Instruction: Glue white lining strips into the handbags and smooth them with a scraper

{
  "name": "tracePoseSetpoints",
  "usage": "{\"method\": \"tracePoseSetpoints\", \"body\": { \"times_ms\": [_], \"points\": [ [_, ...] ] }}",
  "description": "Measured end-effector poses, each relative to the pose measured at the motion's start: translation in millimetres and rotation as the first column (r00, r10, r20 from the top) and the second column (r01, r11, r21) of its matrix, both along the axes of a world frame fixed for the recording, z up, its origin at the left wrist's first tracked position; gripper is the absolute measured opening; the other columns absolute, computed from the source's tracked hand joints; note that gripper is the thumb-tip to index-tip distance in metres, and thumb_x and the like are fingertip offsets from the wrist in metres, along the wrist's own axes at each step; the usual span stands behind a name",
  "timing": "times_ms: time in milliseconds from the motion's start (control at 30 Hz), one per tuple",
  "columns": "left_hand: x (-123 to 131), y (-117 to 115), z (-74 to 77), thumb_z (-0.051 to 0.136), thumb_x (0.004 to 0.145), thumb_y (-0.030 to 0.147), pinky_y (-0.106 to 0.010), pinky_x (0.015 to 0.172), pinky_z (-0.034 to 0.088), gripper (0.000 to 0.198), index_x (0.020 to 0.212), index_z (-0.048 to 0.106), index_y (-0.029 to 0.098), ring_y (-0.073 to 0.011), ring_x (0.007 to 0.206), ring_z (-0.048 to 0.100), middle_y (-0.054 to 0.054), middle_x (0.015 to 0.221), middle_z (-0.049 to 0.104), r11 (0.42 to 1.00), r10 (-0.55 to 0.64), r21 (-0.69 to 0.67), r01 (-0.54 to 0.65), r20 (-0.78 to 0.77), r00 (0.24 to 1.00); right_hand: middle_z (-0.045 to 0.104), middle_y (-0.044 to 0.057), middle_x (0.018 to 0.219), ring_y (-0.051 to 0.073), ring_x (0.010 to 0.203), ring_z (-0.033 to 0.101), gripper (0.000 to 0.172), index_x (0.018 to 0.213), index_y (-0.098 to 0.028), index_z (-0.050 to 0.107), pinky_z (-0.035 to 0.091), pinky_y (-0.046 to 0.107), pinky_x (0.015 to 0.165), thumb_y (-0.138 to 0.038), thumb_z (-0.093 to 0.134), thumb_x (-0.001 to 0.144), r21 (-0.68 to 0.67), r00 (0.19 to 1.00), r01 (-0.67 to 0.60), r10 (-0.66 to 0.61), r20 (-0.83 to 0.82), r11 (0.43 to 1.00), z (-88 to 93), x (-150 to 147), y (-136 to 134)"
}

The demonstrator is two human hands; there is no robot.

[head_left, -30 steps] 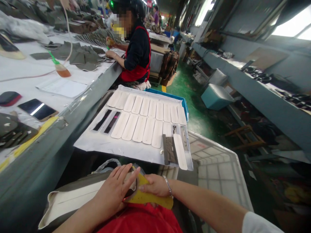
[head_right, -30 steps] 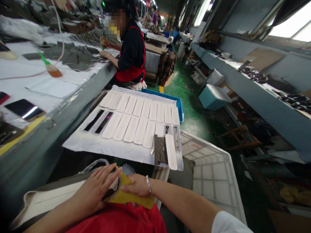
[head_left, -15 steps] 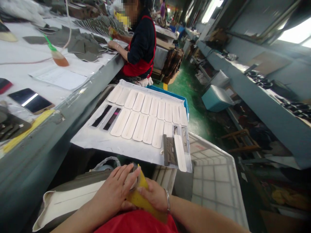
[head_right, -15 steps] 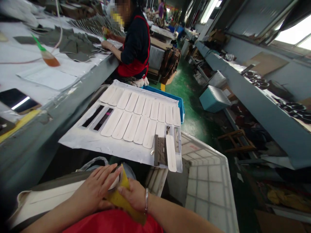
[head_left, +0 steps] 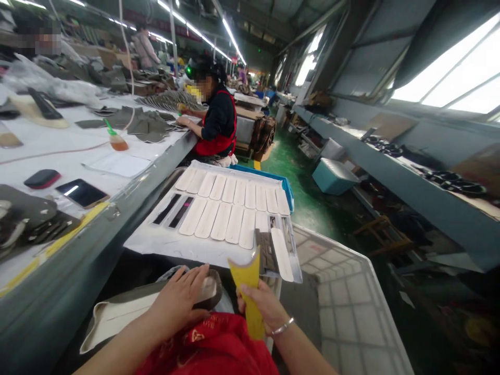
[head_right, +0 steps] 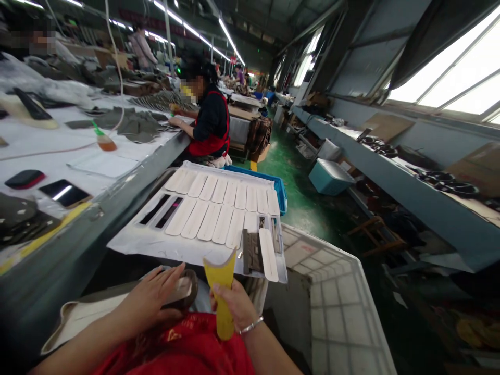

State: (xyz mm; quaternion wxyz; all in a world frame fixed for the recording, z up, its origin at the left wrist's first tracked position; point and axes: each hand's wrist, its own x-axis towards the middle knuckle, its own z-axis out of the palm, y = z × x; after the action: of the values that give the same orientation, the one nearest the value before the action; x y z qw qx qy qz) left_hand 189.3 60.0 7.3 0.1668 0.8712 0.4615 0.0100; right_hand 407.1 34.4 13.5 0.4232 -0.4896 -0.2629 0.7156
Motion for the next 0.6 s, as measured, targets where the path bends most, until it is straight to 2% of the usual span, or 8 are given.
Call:
{"method": "tracePoseSetpoints", "body": {
  "times_ms": [67,100,167,233,333,600],
  "points": [
    [-3.0,0.4,1.8,0.059,0.07,0.04,-0.044,0.104,0.026,0.076,0.136,0.03,0.015,-0.025,0.122,0.041,-0.013,0.136,0.041,0.999,0.044,-0.012,-0.044,0.023,0.999,0.058,-0.001,0.065,0.008,0.052,0.053,0.03,0.076,-0.014,0.052,0.047,0.022,0.052,-0.033,0.071,0.063,0.048,0.972,0.222,-0.217,-0.084,0.974,4.5,-13.4,9.2],
    [-4.0,0.5,1.2,0.06,0.07,0.039,-0.042,0.103,0.028,0.074,0.134,0.032,0.015,-0.0241,0.121,0.042,-0.012,0.135,0.043,0.998,0.062,-0.007,-0.062,0.044,0.997,0.058,-0.002,0.066,0.009,0.052,0.054,0.029,0.077,-0.014,0.052,0.047,0.023,0.053,-0.034,0.07,0.064,0.062,0.953,0.293,-0.286,-0.1,0.954,4.8,-23.7,15.7],
    [-4.3,0.4,-1.2,0.06,0.069,0.04,-0.039,0.101,0.03,0.07,0.131,0.038,0.015,-0.023,0.119,0.043,-0.01,0.132,0.046,0.995,0.094,0.012,-0.096,0.081,0.992,0.057,-0.002,0.064,0.009,0.046,0.052,0.03,0.078,-0.016,0.05,0.044,0.023,0.045,-0.039,0.066,0.068,0.117,0.923,0.383,-0.377,-0.073,0.916,1.4,-46.3,29.8],
    [-2.6,0.2,-2.7,0.058,0.07,0.045,-0.039,0.1,0.031,0.068,0.129,0.041,0.017,-0.0228,0.118,0.044,-0.009,0.131,0.048,0.992,0.122,0.016,-0.124,0.097,0.988,0.055,-0.003,0.059,0.007,0.037,0.046,0.031,0.074,-0.017,0.047,0.036,0.021,0.036,-0.044,0.062,0.071,0.187,0.908,0.415,-0.417,-0.032,0.89,-5.3,-65.1,42.1],
    [1.7,1.1,-0.3,0.054,0.071,0.054,-0.042,0.098,0.031,0.07,0.129,0.041,0.019,-0.0248,0.117,0.045,-0.009,0.13,0.049,0.986,0.165,-0.016,-0.164,0.091,0.982,0.047,-0.007,0.054,0.004,0.033,0.036,0.034,0.069,-0.018,0.043,0.028,0.018,0.033,-0.047,0.061,0.071,0.238,0.899,0.431,-0.437,-0.03,0.87,-13.9,-78.9,52.6],
    [10.9,16.4,8.0,0.054,0.065,0.056,-0.05,0.095,0.032,0.073,0.128,0.043,0.02,-0.0304,0.113,0.047,-0.009,0.127,0.051,0.969,0.199,-0.151,-0.196,0.007,0.98,0.032,-0.01,0.05,0.003,0.036,0.025,0.036,0.067,-0.021,0.034,0.021,0.017,0.034,-0.05,0.053,0.075,0.242,0.898,0.42,-0.44,0.029,0.874,-17.4,-78.2,71.3]
  ]
}}
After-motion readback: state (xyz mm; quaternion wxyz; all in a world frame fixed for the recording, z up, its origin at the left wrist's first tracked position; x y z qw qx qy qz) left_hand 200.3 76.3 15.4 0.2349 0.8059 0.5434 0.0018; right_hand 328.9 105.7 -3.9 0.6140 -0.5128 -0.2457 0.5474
